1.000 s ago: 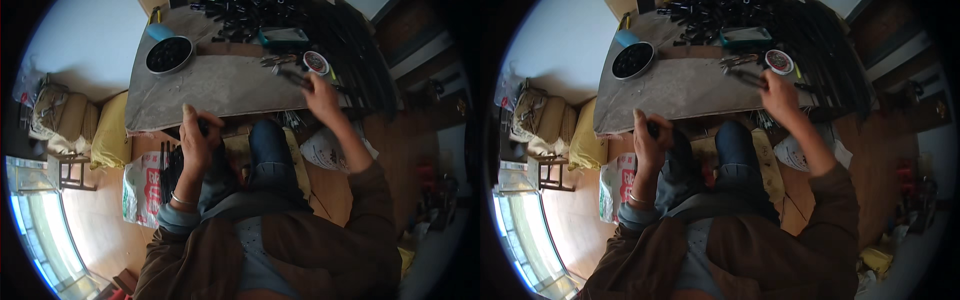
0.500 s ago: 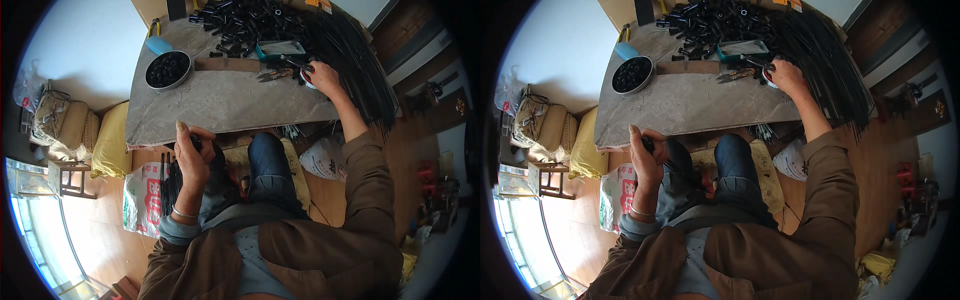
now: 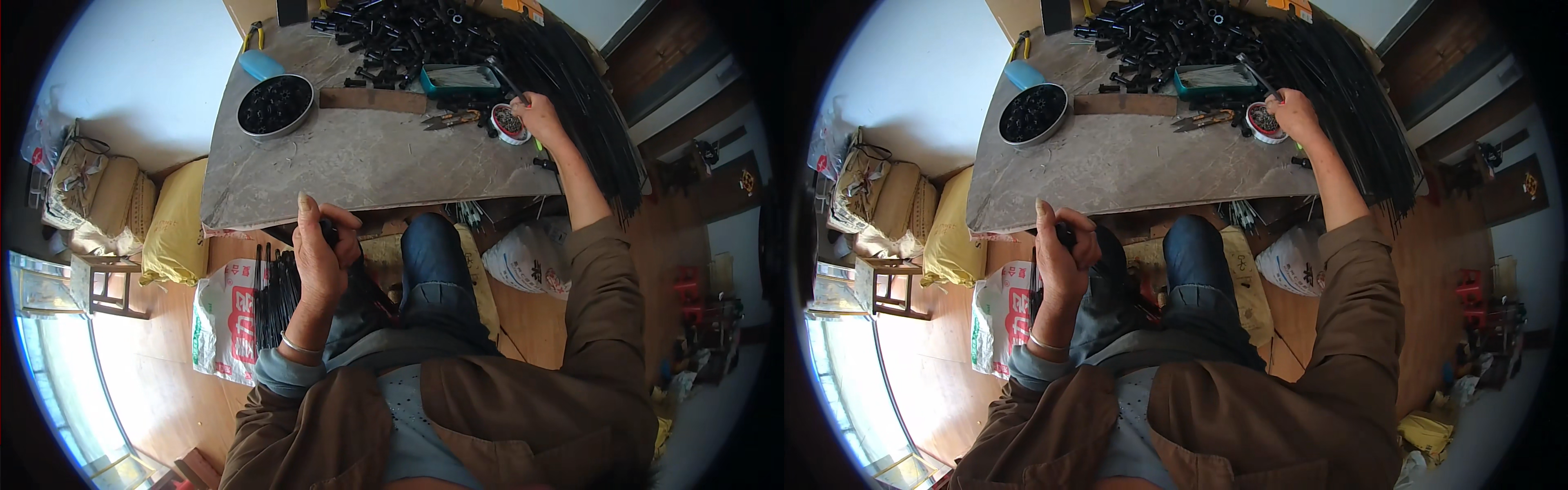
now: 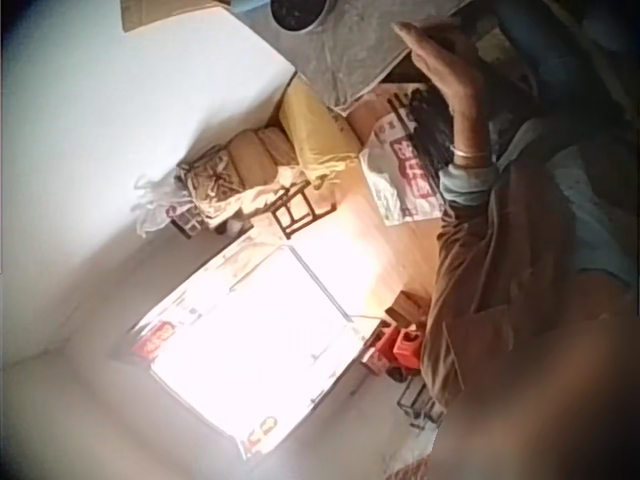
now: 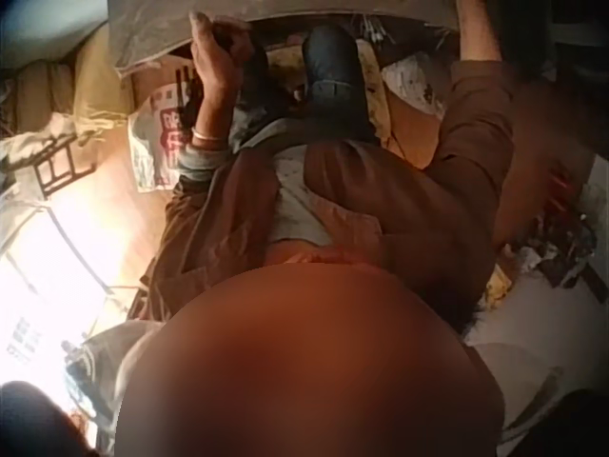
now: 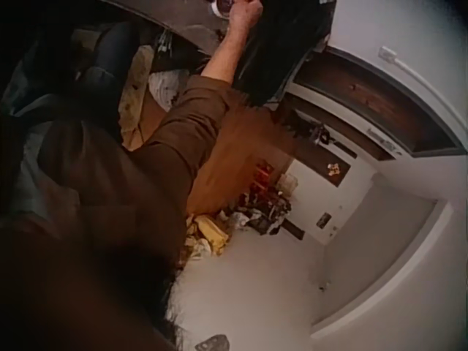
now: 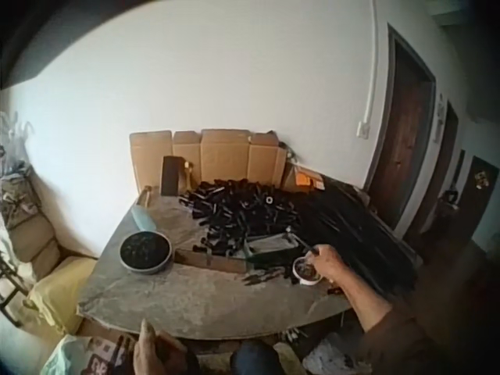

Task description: Assembling metal umbrella ribs into a central runner component using wire and pliers.

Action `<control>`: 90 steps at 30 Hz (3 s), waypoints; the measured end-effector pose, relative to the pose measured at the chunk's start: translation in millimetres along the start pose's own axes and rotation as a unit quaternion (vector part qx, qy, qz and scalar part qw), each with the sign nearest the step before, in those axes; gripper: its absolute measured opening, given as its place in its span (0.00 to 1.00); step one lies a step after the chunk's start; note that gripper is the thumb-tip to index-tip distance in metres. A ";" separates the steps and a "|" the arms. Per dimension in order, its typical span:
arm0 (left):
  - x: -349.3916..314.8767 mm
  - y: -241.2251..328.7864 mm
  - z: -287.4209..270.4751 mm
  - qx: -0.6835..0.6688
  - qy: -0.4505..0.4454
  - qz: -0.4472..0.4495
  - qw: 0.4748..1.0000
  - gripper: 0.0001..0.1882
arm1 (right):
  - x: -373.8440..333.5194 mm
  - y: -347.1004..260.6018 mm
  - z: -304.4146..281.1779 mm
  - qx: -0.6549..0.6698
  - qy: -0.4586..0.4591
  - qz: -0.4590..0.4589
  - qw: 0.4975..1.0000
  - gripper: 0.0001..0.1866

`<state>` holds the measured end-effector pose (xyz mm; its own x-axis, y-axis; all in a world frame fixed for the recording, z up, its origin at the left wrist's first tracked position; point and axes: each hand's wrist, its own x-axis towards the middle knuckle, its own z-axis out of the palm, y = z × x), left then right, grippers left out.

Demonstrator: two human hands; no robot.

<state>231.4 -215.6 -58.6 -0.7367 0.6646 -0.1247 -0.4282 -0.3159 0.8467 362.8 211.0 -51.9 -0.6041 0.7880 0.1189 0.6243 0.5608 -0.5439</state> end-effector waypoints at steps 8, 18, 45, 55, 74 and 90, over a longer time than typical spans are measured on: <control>-10.3 -0.5 -7.8 0.002 -0.070 0.014 0.997 0.37 | -15.8 -23.0 -4.9 0.002 0.042 0.026 0.999 0.11; -10.7 -1.6 -13.5 0.069 -0.109 0.168 0.977 0.26 | -174.0 -199.1 60.7 0.610 -0.281 0.037 0.740 0.10; -33.6 -1.7 -58.0 -0.064 -0.005 0.135 0.989 0.22 | -227.9 -285.0 149.7 0.438 -0.127 -0.102 0.884 0.07; -30.1 1.7 -65.4 -0.073 0.003 0.148 0.986 0.22 | -241.8 -284.9 139.8 0.456 -0.270 -0.054 0.846 0.13; -31.4 -0.2 -68.6 -0.067 -0.002 0.167 0.984 0.22 | -243.8 -287.2 140.4 0.461 -0.277 -0.036 0.842 0.12; -34.4 5.2 -67.5 -0.044 -0.003 0.139 0.989 0.25 | -243.7 -285.0 141.2 0.472 -0.270 -0.033 0.839 0.11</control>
<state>219.2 -285.7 -84.8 -0.8296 0.5474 0.1100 -0.2533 -0.5446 0.7995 262.1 -176.8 -43.2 -0.9169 0.3910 -0.0806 0.0647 -0.0535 -0.9965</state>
